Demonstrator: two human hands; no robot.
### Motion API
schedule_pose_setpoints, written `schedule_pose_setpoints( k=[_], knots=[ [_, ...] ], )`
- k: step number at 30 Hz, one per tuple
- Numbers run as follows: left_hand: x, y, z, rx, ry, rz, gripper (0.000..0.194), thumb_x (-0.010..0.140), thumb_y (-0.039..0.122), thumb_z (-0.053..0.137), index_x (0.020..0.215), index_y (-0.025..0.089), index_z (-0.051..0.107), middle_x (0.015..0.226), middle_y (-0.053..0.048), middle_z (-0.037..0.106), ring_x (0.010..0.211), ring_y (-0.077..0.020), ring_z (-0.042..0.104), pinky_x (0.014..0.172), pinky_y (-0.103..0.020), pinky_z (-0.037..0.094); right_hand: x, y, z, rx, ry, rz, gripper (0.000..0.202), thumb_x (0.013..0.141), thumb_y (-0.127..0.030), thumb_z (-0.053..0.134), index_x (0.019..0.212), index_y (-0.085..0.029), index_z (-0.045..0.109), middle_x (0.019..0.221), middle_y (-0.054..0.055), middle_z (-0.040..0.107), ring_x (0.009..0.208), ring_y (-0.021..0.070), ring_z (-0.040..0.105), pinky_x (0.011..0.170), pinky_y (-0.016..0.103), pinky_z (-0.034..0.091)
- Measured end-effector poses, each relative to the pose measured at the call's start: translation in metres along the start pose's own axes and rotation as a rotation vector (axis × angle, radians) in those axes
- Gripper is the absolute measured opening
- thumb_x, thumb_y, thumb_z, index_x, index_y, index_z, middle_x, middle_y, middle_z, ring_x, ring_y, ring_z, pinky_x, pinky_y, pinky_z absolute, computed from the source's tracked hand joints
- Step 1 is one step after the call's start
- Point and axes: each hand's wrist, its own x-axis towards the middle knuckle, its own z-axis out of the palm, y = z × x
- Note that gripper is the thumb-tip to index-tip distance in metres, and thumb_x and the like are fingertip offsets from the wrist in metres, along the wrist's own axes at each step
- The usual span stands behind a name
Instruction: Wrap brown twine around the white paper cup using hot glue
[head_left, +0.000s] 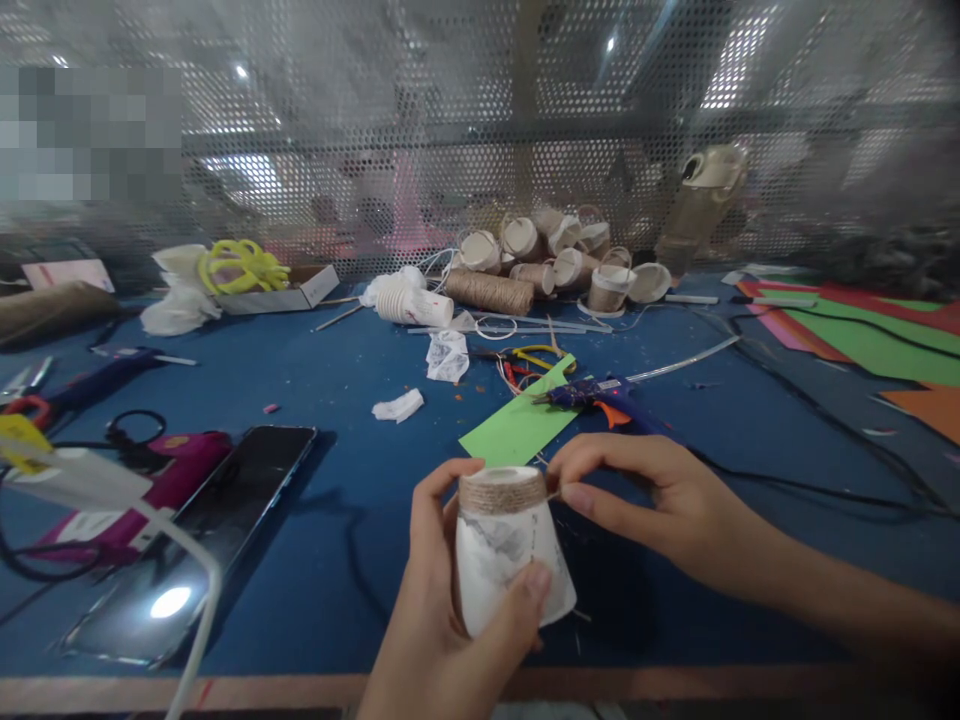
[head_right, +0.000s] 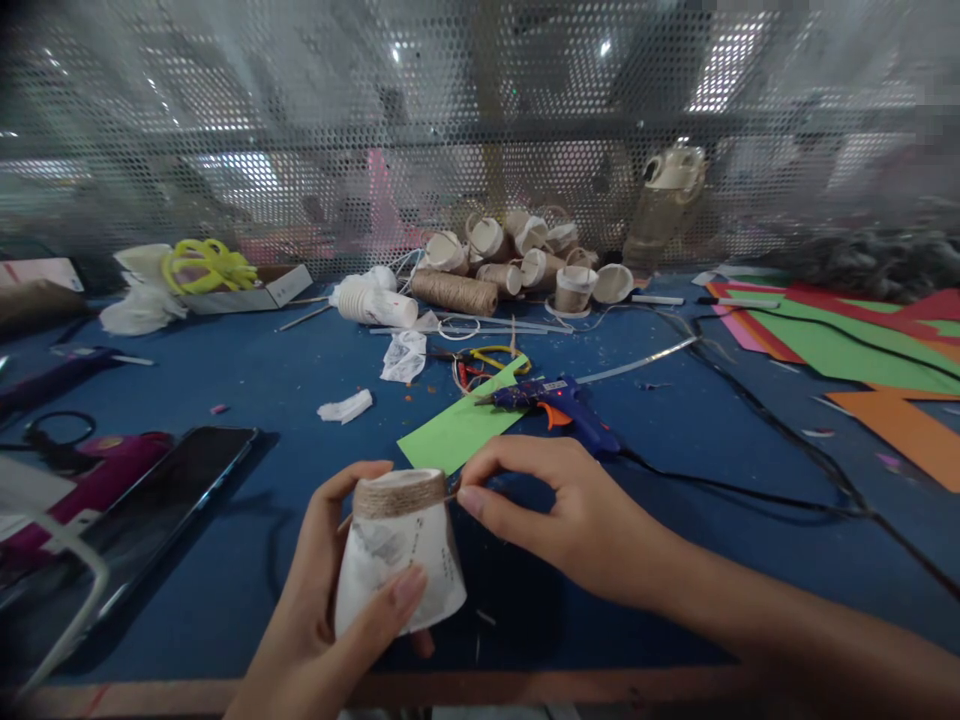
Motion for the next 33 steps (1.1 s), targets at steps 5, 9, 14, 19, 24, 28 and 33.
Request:
schedule_pose_setpoints(
  k=[5, 9, 14, 19, 24, 28, 33],
  knots=[
    [0.000, 0.001, 0.000, 0.021, 0.004, -0.001, 0.056, 0.087, 0.031, 0.071, 0.132, 0.030, 0.038, 0.102, -0.001, 0.066, 0.054, -0.0071, 0.063, 0.050, -0.017, 0.057, 0.002, 0.000, 0.001, 0.016, -0.012, 0.004, 0.018, 0.096, -0.038, 0.064, 0.089, -0.022, 0.069, 0.093, 0.000, 0.075, 0.090, 0.0164, 0.068, 0.083, 0.026, 0.051],
    [-0.001, 0.000, -0.001, 0.035, -0.005, -0.007, 0.054, 0.087, 0.034, 0.071, 0.130, 0.031, 0.039, 0.098, 0.001, 0.066, 0.053, -0.0072, 0.064, 0.051, -0.016, 0.057, 0.003, -0.001, 0.001, 0.027, -0.031, 0.013, 0.018, 0.096, -0.037, 0.063, 0.090, -0.022, 0.069, 0.093, 0.000, 0.075, 0.091, 0.0165, 0.068, 0.083, 0.026, 0.051],
    [-0.001, -0.002, -0.002, 0.024, -0.019, -0.001, 0.055, 0.087, 0.033, 0.070, 0.131, 0.032, 0.039, 0.096, 0.002, 0.065, 0.055, -0.0075, 0.063, 0.051, -0.016, 0.056, 0.003, 0.000, 0.001, 0.029, -0.041, 0.012, 0.019, 0.096, -0.038, 0.063, 0.090, -0.022, 0.069, 0.092, 0.001, 0.074, 0.089, 0.0177, 0.068, 0.082, 0.028, 0.051],
    [0.000, -0.003, -0.001, -0.001, -0.007, 0.001, 0.057, 0.084, 0.035, 0.074, 0.131, 0.031, 0.040, 0.097, 0.000, 0.066, 0.056, -0.0087, 0.063, 0.049, -0.017, 0.058, 0.002, 0.001, 0.002, 0.045, -0.054, 0.012, 0.019, 0.096, -0.038, 0.063, 0.090, -0.021, 0.070, 0.092, 0.001, 0.074, 0.088, 0.0171, 0.067, 0.082, 0.027, 0.051],
    [0.000, -0.004, -0.001, -0.011, -0.001, -0.028, 0.063, 0.081, 0.038, 0.076, 0.132, 0.030, 0.040, 0.097, -0.002, 0.066, 0.057, -0.0101, 0.062, 0.049, -0.019, 0.058, 0.004, 0.002, 0.003, 0.066, -0.061, 0.014, 0.017, 0.096, -0.035, 0.064, 0.090, -0.021, 0.069, 0.091, 0.000, 0.072, 0.087, 0.0153, 0.065, 0.081, 0.025, 0.050],
    [0.001, -0.005, -0.003, 0.018, -0.020, -0.021, 0.062, 0.082, 0.043, 0.075, 0.133, 0.032, 0.041, 0.097, -0.001, 0.064, 0.065, -0.0129, 0.061, 0.052, -0.021, 0.058, 0.005, 0.003, 0.004, 0.095, -0.071, 0.004, 0.016, 0.096, -0.034, 0.064, 0.089, -0.020, 0.068, 0.089, -0.001, 0.071, 0.085, 0.0148, 0.065, 0.081, 0.024, 0.049],
    [0.003, -0.014, -0.005, 0.110, -0.046, 0.101, 0.061, 0.086, 0.042, 0.071, 0.139, 0.028, 0.042, 0.110, -0.005, 0.068, 0.082, -0.0172, 0.065, 0.069, -0.025, 0.055, 0.003, 0.002, 0.003, 0.121, -0.077, -0.011, 0.015, 0.096, -0.032, 0.064, 0.088, -0.020, 0.066, 0.090, 0.000, 0.070, 0.088, 0.0143, 0.064, 0.083, 0.024, 0.049]
  ],
)
